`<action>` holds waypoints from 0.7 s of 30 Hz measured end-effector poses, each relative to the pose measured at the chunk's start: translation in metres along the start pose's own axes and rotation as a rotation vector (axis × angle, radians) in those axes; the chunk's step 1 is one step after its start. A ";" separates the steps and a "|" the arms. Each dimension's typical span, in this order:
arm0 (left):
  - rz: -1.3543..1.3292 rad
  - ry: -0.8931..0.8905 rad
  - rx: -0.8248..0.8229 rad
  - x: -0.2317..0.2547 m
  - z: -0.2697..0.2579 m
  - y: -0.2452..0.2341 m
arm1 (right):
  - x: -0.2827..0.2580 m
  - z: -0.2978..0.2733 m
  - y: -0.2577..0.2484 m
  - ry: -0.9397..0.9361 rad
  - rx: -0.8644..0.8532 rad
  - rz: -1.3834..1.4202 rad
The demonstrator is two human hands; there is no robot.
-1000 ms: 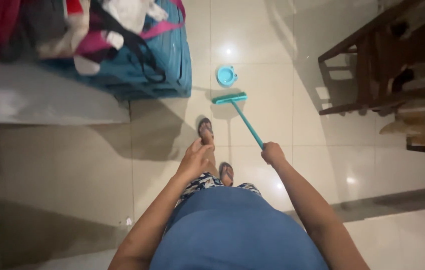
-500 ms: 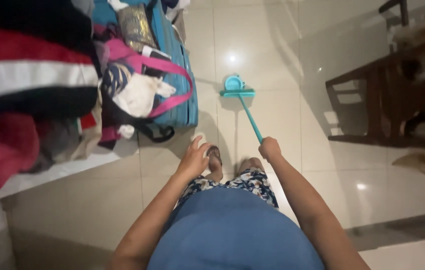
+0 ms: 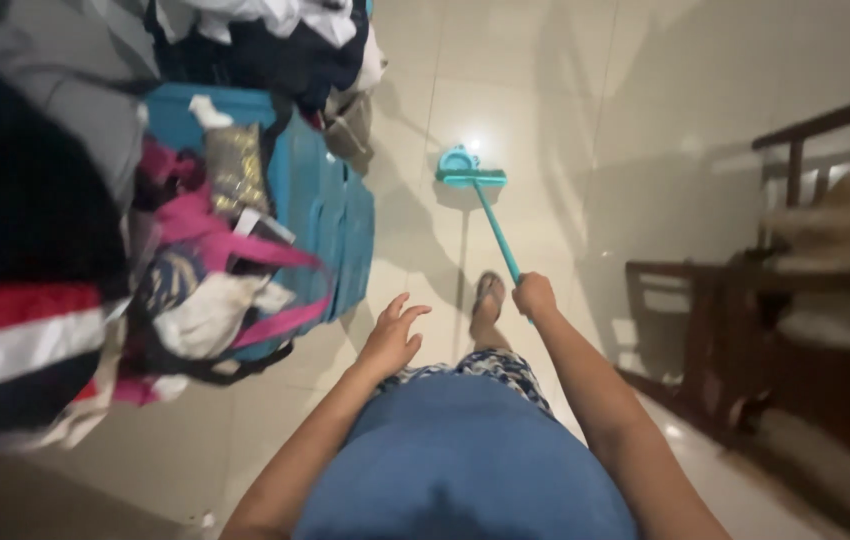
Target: Sweep the floor using a broom.
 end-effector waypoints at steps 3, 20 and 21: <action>0.003 -0.066 -0.011 0.038 0.051 -0.019 | 0.001 0.049 -0.036 -0.133 0.023 -0.093; -0.044 -0.122 0.118 0.015 0.253 -0.106 | -0.119 0.205 -0.178 0.084 -0.129 0.086; -0.032 -0.109 0.138 0.011 0.272 -0.118 | -0.123 0.211 -0.186 0.109 -0.122 0.151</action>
Point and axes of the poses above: each hand's wrist, its own z-axis towards the middle knuckle, its own y-axis out of the palm, x = y × z, the point moved 4 cm from there along z, towards the middle knuckle, and after that the axes turned 13 degrees about z, right-handed, at the moved point
